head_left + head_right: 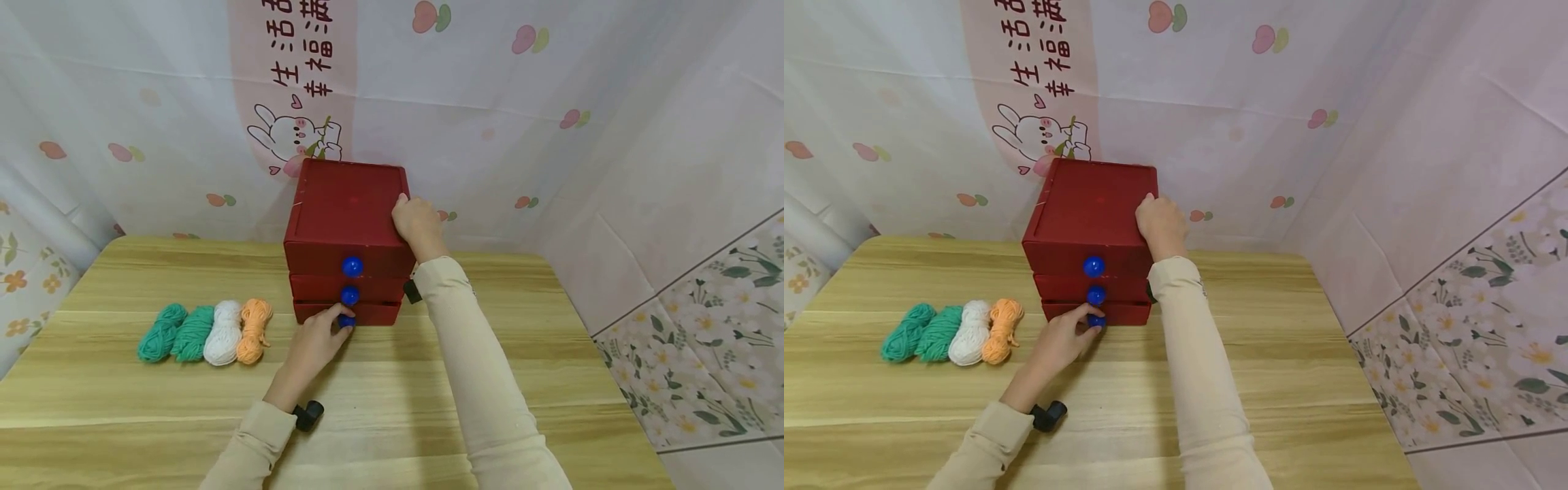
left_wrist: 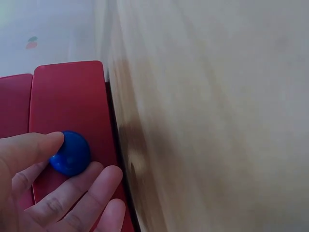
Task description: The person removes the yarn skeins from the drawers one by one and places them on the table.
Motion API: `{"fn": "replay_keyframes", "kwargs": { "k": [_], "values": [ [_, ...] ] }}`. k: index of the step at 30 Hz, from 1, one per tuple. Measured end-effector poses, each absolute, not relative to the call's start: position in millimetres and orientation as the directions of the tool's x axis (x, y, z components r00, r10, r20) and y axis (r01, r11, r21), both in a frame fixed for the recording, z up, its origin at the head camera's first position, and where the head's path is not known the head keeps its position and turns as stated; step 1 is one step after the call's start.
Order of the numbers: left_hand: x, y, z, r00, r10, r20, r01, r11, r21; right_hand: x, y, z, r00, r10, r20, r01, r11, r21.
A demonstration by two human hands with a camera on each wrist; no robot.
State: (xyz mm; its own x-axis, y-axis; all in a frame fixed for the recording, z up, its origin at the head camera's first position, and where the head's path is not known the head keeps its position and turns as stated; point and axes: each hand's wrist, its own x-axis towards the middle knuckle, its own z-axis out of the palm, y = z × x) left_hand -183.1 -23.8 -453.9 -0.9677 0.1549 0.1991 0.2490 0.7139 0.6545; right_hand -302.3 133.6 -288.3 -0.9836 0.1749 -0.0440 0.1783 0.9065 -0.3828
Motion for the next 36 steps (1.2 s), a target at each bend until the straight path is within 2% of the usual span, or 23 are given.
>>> {"fn": "replay_keyframes", "kwargs": {
  "k": [15, 36],
  "values": [
    [-156.4, -22.6, -456.0, -0.965, 0.126, 0.228, 0.246, 0.727, 0.641, -303.7, 135.2, -289.6, -0.984, 0.175, -0.038, 0.176, 0.899, -0.402],
    [-120.0, -26.5, -450.1, -0.980, 0.131, 0.150, 0.197, 0.754, 0.627, -302.0, 134.0, -289.2, -0.982, 0.183, -0.041, 0.184, 0.898, -0.399]
  ]
}}
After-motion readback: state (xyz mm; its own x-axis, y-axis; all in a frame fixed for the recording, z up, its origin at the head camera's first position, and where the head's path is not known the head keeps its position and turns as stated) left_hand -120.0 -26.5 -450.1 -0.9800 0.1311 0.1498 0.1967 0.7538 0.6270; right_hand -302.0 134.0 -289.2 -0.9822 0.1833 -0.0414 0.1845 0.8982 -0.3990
